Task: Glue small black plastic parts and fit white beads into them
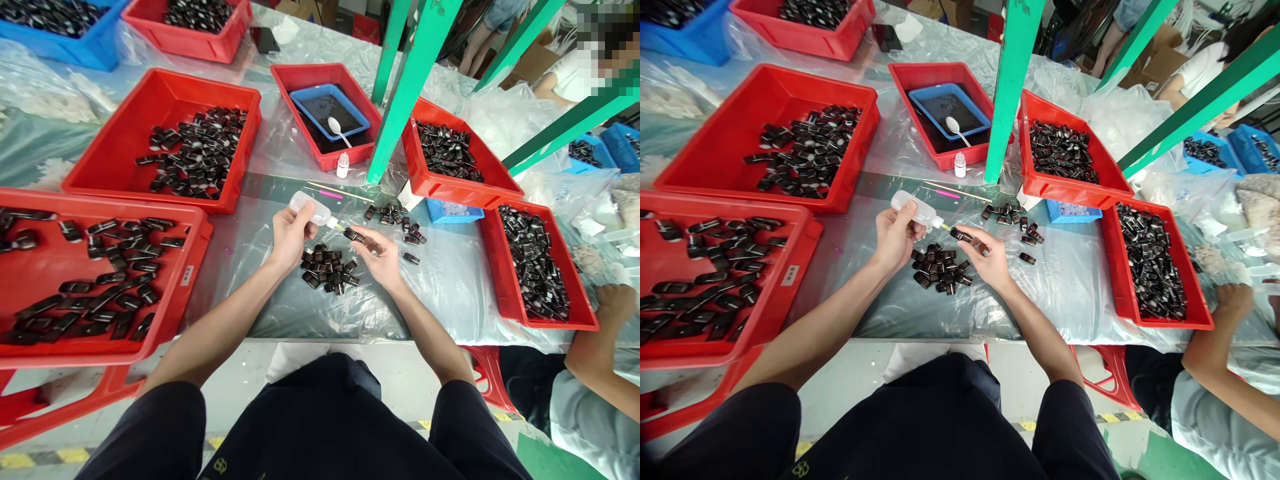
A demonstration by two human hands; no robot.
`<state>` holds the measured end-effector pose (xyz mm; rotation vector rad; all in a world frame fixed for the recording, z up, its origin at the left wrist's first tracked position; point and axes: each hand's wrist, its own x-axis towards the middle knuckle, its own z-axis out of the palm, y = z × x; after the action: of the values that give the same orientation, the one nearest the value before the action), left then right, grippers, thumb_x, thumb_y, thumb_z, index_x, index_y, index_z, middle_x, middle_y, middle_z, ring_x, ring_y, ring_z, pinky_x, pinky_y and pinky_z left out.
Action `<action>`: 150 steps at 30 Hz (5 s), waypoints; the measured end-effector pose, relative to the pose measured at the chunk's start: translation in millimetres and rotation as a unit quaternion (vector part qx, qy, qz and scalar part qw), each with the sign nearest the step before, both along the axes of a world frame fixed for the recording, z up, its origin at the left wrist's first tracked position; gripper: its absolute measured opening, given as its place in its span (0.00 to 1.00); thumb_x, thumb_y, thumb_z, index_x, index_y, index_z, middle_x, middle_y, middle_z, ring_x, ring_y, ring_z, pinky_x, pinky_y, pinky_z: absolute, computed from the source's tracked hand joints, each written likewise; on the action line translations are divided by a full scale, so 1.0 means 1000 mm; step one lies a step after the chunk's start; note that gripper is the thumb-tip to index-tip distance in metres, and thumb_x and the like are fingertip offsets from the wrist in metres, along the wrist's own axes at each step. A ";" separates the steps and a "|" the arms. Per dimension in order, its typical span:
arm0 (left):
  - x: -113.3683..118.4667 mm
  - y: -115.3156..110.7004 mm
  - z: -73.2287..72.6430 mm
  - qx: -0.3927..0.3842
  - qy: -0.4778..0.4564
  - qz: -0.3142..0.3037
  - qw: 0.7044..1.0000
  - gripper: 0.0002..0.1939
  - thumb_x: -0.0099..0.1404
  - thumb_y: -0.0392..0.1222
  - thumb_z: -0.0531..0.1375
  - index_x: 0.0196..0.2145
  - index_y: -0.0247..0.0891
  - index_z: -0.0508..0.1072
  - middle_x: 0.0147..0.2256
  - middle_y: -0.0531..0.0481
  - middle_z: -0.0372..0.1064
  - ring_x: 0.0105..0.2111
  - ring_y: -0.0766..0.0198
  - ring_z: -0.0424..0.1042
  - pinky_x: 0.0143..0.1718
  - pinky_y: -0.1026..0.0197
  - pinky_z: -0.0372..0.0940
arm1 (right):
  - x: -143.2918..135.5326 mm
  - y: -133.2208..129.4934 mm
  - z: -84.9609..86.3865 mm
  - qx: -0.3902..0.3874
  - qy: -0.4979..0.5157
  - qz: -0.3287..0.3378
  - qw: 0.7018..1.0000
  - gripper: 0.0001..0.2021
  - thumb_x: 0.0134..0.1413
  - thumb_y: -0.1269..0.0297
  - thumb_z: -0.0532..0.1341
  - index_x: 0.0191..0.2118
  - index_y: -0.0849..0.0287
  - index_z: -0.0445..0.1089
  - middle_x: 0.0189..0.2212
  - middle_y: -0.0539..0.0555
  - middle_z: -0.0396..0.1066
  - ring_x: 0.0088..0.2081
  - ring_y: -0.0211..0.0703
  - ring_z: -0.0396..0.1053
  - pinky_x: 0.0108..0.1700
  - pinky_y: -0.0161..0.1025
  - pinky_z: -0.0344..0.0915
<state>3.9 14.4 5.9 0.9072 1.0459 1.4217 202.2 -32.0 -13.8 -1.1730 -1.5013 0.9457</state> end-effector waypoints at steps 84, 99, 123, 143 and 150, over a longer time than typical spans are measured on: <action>-0.002 0.006 0.001 -0.054 -0.064 0.063 0.995 0.27 0.63 0.60 0.70 0.21 0.40 0.66 0.17 0.58 0.55 0.16 0.73 0.53 0.18 0.64 0.51 | 0.047 0.026 0.013 -0.080 -0.290 -0.037 0.953 0.17 0.72 0.45 0.51 0.39 0.52 0.67 0.27 0.49 0.66 0.31 0.45 0.65 0.39 0.40 0.60; -0.001 0.004 -0.004 -0.010 -0.022 0.019 1.000 0.27 0.58 0.63 0.72 0.20 0.38 0.71 0.15 0.56 0.59 0.15 0.72 0.56 0.19 0.65 0.49 | 0.012 0.012 0.004 -0.099 0.051 0.175 0.978 0.24 0.66 0.36 0.64 0.49 0.52 0.67 0.36 0.51 0.76 0.29 0.37 0.65 0.36 0.39 0.69; -0.001 0.004 -0.003 0.010 0.015 -0.020 1.000 0.30 0.53 0.66 0.76 0.19 0.36 0.73 0.14 0.55 0.58 0.15 0.73 0.55 0.17 0.66 0.47 | 0.011 0.008 0.006 -0.095 0.039 0.170 0.980 0.26 0.64 0.34 0.64 0.50 0.53 0.72 0.33 0.50 0.76 0.27 0.37 0.64 0.34 0.39 0.68; -0.005 0.006 -0.008 0.044 0.032 -0.021 0.998 0.31 0.54 0.69 0.74 0.20 0.38 0.71 0.14 0.56 0.57 0.15 0.73 0.53 0.17 0.65 0.47 | 0.012 0.008 0.005 -0.088 0.036 0.167 0.981 0.26 0.65 0.35 0.64 0.50 0.54 0.73 0.34 0.51 0.76 0.29 0.38 0.66 0.35 0.40 0.69; -0.006 0.006 -0.006 0.042 0.044 -0.014 0.998 0.33 0.52 0.72 0.74 0.21 0.37 0.74 0.14 0.56 0.58 0.14 0.73 0.54 0.17 0.65 0.48 | 0.012 0.008 0.005 -0.079 0.041 0.173 0.981 0.24 0.66 0.37 0.64 0.50 0.54 0.73 0.34 0.51 0.77 0.29 0.37 0.66 0.34 0.39 0.68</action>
<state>-1.7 19.9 -0.2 1.0497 1.0404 1.4211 214.5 -24.1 -9.3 -0.9836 -1.6166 1.3521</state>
